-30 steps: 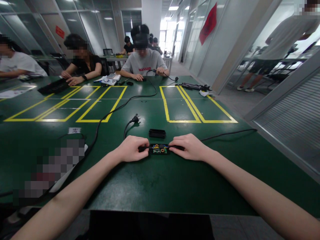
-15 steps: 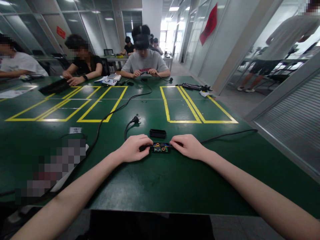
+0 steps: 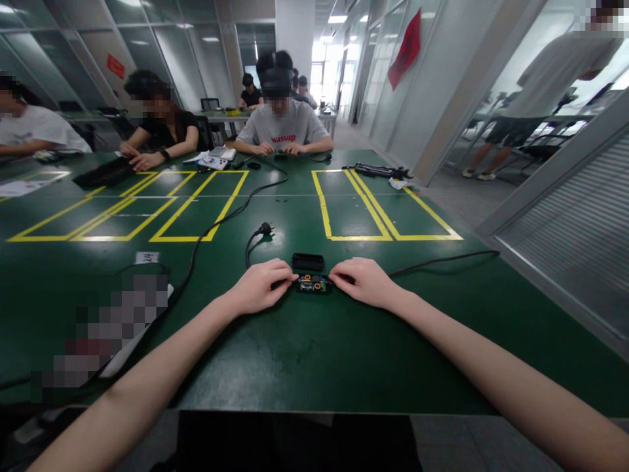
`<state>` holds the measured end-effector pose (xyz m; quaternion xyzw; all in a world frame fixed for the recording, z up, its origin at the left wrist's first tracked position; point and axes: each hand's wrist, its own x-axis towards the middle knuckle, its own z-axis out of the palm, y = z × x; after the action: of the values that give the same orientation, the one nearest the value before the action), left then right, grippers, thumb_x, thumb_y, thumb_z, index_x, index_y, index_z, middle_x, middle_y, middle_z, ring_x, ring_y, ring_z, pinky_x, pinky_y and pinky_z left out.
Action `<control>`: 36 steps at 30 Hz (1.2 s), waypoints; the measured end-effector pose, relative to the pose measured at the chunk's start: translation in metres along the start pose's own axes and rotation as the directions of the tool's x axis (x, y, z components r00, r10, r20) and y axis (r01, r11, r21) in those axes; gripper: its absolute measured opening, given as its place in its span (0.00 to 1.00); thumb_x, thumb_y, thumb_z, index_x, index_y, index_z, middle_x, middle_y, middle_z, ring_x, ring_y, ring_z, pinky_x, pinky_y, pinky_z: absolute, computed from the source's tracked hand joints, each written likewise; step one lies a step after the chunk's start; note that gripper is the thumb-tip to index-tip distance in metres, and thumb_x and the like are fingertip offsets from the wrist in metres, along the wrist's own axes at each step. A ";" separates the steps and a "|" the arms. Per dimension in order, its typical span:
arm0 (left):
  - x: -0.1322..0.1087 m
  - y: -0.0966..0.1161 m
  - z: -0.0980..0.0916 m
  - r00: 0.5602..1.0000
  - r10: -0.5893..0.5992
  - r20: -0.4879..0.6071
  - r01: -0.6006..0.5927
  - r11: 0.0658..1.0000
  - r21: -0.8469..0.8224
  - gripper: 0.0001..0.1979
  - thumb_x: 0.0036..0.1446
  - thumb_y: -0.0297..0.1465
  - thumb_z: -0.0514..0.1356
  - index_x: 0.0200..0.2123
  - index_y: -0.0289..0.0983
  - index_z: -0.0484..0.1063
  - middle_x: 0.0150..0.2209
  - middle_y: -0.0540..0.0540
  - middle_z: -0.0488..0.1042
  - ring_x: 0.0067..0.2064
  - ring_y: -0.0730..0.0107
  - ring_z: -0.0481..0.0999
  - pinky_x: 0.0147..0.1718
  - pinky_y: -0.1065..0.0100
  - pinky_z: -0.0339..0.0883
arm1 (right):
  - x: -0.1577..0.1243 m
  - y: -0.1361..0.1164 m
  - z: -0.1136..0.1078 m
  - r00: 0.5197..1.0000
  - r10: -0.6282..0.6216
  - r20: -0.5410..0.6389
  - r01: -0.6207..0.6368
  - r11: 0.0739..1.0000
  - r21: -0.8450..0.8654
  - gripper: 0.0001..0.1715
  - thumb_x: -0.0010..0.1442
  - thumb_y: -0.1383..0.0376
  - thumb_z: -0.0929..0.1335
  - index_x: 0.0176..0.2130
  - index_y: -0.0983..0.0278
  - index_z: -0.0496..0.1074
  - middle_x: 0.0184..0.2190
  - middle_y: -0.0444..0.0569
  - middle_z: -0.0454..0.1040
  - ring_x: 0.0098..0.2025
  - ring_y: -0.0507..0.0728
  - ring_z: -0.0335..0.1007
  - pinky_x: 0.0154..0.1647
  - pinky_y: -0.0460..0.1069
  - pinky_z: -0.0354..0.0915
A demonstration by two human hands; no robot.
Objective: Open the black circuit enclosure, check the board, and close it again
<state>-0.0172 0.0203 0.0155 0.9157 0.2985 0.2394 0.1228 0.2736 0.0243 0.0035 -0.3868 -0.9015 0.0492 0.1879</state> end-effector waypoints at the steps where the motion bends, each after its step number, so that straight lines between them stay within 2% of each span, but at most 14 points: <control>1: 0.000 0.000 0.000 1.000 0.006 0.000 -0.006 1.000 0.007 0.11 0.69 0.28 0.54 0.41 0.38 0.77 0.42 0.43 0.79 0.44 0.64 0.79 0.44 0.66 0.73 | 0.001 0.000 0.001 1.000 -0.005 -0.003 0.005 1.000 0.001 0.13 0.69 0.63 0.66 0.37 0.62 0.79 0.30 0.49 0.80 0.32 0.56 0.74 0.38 0.50 0.63; 4: 0.002 0.002 0.001 1.000 0.020 0.012 -0.021 0.999 0.035 0.12 0.69 0.27 0.52 0.40 0.37 0.76 0.42 0.42 0.79 0.44 0.64 0.78 0.43 0.65 0.73 | 0.002 -0.001 0.002 1.000 -0.001 -0.007 0.001 1.000 0.007 0.12 0.69 0.64 0.66 0.36 0.63 0.78 0.30 0.49 0.79 0.33 0.56 0.73 0.39 0.50 0.63; 8: 0.003 0.008 0.004 1.000 0.018 0.018 -0.020 0.994 0.112 0.10 0.65 0.25 0.53 0.38 0.36 0.75 0.39 0.43 0.78 0.42 0.63 0.77 0.42 0.64 0.72 | 0.002 -0.001 0.003 0.999 0.024 -0.027 -0.024 0.999 0.022 0.10 0.69 0.64 0.66 0.39 0.62 0.78 0.31 0.48 0.78 0.33 0.56 0.72 0.39 0.50 0.64; 10: 0.004 0.010 0.005 1.000 0.018 -0.005 -0.017 0.989 0.149 0.07 0.62 0.28 0.57 0.38 0.36 0.75 0.40 0.43 0.78 0.42 0.62 0.77 0.44 0.62 0.72 | 0.002 0.000 0.005 0.997 0.038 -0.063 -0.036 0.999 0.034 0.11 0.69 0.63 0.66 0.46 0.62 0.78 0.36 0.50 0.78 0.36 0.57 0.73 0.41 0.51 0.66; 12: 0.005 0.011 0.005 0.999 0.021 -0.037 -0.015 0.984 0.178 0.07 0.61 0.33 0.61 0.39 0.36 0.76 0.43 0.42 0.79 0.44 0.60 0.77 0.46 0.59 0.73 | 0.002 0.001 0.007 0.995 0.028 -0.097 -0.025 0.999 0.035 0.19 0.69 0.63 0.65 0.56 0.62 0.75 0.46 0.54 0.77 0.43 0.60 0.74 0.46 0.55 0.68; 15: 0.005 0.009 0.006 0.997 0.000 -0.071 0.015 0.977 0.213 0.17 0.59 0.42 0.66 0.47 0.38 0.77 0.50 0.40 0.78 0.51 0.54 0.78 0.52 0.54 0.73 | 0.003 0.005 0.010 0.997 -0.022 -0.077 0.022 1.000 -0.001 0.25 0.71 0.63 0.63 0.64 0.58 0.71 0.58 0.57 0.73 0.54 0.65 0.69 0.55 0.62 0.67; 18: 0.005 0.003 0.008 0.993 -0.092 -0.074 0.108 0.961 0.256 0.30 0.54 0.48 0.70 0.56 0.39 0.74 0.61 0.34 0.72 0.60 0.44 0.73 0.57 0.46 0.70 | 0.004 0.007 0.011 0.998 -0.037 -0.043 0.038 0.999 0.011 0.23 0.72 0.63 0.62 0.61 0.56 0.75 0.59 0.56 0.74 0.57 0.65 0.67 0.58 0.64 0.66; 21: 0.004 -0.003 0.011 0.986 -0.163 -0.018 0.162 0.952 0.260 0.35 0.55 0.50 0.69 0.60 0.37 0.72 0.64 0.31 0.70 0.64 0.39 0.70 0.60 0.40 0.66 | 0.005 0.009 0.010 0.997 -0.028 -0.066 0.035 0.993 0.112 0.18 0.72 0.63 0.63 0.54 0.59 0.79 0.56 0.57 0.77 0.55 0.64 0.70 0.58 0.64 0.67; 26: 0.003 -0.006 0.013 0.995 -0.096 -0.010 0.096 0.986 0.139 0.26 0.59 0.44 0.68 0.57 0.39 0.74 0.61 0.36 0.75 0.62 0.49 0.74 0.60 0.47 0.68 | 0.006 0.007 0.010 0.986 0.079 -0.147 -0.026 0.943 0.332 0.10 0.68 0.64 0.69 0.42 0.61 0.82 0.50 0.55 0.79 0.51 0.62 0.76 0.53 0.59 0.73; 30: 0.005 -0.005 0.012 0.994 -0.101 -0.033 0.103 0.993 0.058 0.26 0.56 0.42 0.70 0.56 0.38 0.74 0.57 0.38 0.79 0.57 0.51 0.78 0.57 0.51 0.72 | 0.007 0.000 0.011 0.971 0.168 -0.171 -0.060 0.860 0.506 0.09 0.64 0.65 0.70 0.44 0.63 0.81 0.51 0.55 0.78 0.43 0.58 0.78 0.44 0.54 0.77; 36: 0.005 -0.007 0.012 0.988 -0.140 -0.065 0.144 0.988 0.053 0.43 0.53 0.44 0.73 0.68 0.39 0.64 0.59 0.37 0.77 0.57 0.49 0.78 0.56 0.52 0.72 | 0.009 -0.003 0.018 0.951 0.260 -0.165 -0.079 0.724 0.686 0.18 0.60 0.67 0.72 0.51 0.63 0.79 0.52 0.54 0.75 0.38 0.53 0.77 0.43 0.52 0.79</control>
<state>-0.0109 0.0274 0.0046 0.8875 0.3734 0.2491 0.1039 0.2594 0.0293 -0.0099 -0.3772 -0.7523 0.3385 0.4209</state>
